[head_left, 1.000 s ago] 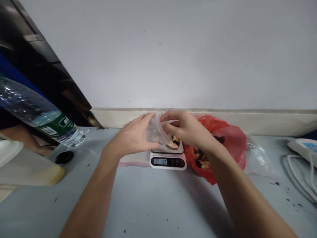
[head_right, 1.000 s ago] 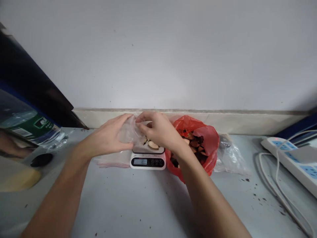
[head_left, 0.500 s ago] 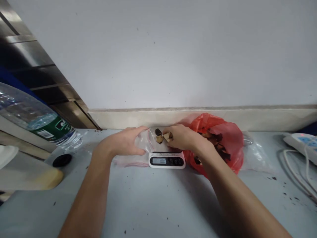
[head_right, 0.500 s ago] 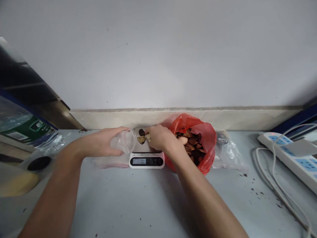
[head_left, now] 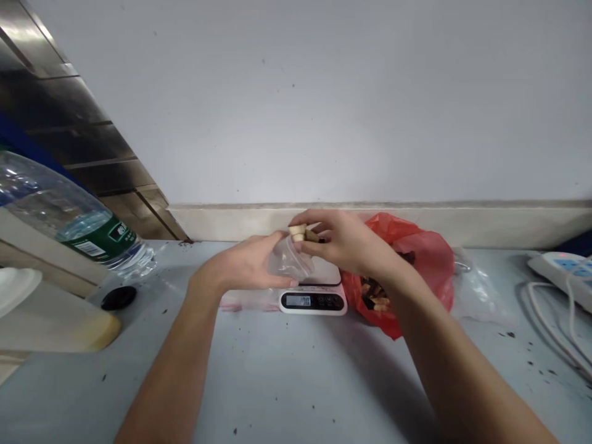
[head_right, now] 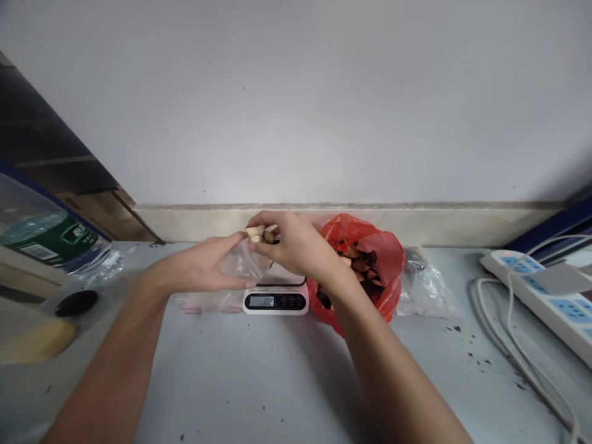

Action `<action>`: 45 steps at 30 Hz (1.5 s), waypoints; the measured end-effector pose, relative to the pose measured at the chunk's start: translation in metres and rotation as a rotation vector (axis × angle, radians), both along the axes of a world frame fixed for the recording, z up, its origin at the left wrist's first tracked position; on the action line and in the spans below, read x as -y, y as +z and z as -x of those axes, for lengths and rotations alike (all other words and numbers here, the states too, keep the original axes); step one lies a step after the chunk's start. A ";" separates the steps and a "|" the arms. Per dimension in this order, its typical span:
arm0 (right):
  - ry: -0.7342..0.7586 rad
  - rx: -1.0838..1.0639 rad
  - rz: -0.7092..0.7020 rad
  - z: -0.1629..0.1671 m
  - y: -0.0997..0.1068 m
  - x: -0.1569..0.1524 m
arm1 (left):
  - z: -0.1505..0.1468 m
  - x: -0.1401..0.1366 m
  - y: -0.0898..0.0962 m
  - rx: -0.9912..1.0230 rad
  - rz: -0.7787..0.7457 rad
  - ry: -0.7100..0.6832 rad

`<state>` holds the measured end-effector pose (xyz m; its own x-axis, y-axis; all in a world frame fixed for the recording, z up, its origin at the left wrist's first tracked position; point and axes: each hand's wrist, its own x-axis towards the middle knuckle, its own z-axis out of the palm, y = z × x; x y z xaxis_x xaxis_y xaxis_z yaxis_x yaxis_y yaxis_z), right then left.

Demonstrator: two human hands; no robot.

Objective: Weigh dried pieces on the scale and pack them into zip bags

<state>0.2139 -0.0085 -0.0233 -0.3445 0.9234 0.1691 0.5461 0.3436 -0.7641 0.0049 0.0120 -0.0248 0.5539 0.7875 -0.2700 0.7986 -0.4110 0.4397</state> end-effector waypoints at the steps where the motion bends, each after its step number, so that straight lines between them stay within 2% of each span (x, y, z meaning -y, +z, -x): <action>1: 0.008 -0.036 -0.010 0.002 -0.001 0.000 | 0.000 0.000 0.001 0.003 -0.014 0.014; 8: 0.075 -0.178 0.016 -0.001 -0.008 -0.003 | 0.006 0.001 0.010 0.139 -0.029 0.044; 14: 0.155 -0.198 -0.032 -0.001 -0.006 0.000 | 0.010 0.000 0.010 0.096 -0.022 0.064; 21: -0.020 -0.311 -0.075 -0.002 -0.018 -0.010 | 0.018 -0.002 0.013 0.094 -0.041 0.060; 23: -0.103 -0.218 -0.114 -0.002 -0.025 -0.016 | 0.021 -0.002 0.014 0.086 -0.037 0.073; 25: -0.134 -0.004 -0.122 0.001 -0.031 -0.021 | 0.023 -0.002 0.015 0.051 -0.048 0.111; 28: 0.040 0.362 -0.058 0.009 -0.039 -0.022 | 0.026 0.000 0.019 -0.038 -0.062 0.177; 30: 0.124 0.486 -0.015 0.014 -0.042 -0.022 | 0.027 0.000 0.021 -0.094 -0.060 0.209; 31: 0.119 0.514 -0.001 0.016 -0.043 -0.021 | 0.027 0.000 0.022 -0.115 -0.055 0.219; 37: 0.017 0.531 0.056 0.011 -0.036 -0.018 | 0.022 -0.003 0.015 -0.179 -0.016 0.175; 40: 0.014 0.457 0.066 0.003 -0.035 -0.018 | 0.019 -0.006 0.009 -0.163 0.010 0.121; 45: -0.006 0.288 0.092 -0.010 -0.037 -0.024 | 0.015 -0.004 0.005 -0.133 0.029 0.108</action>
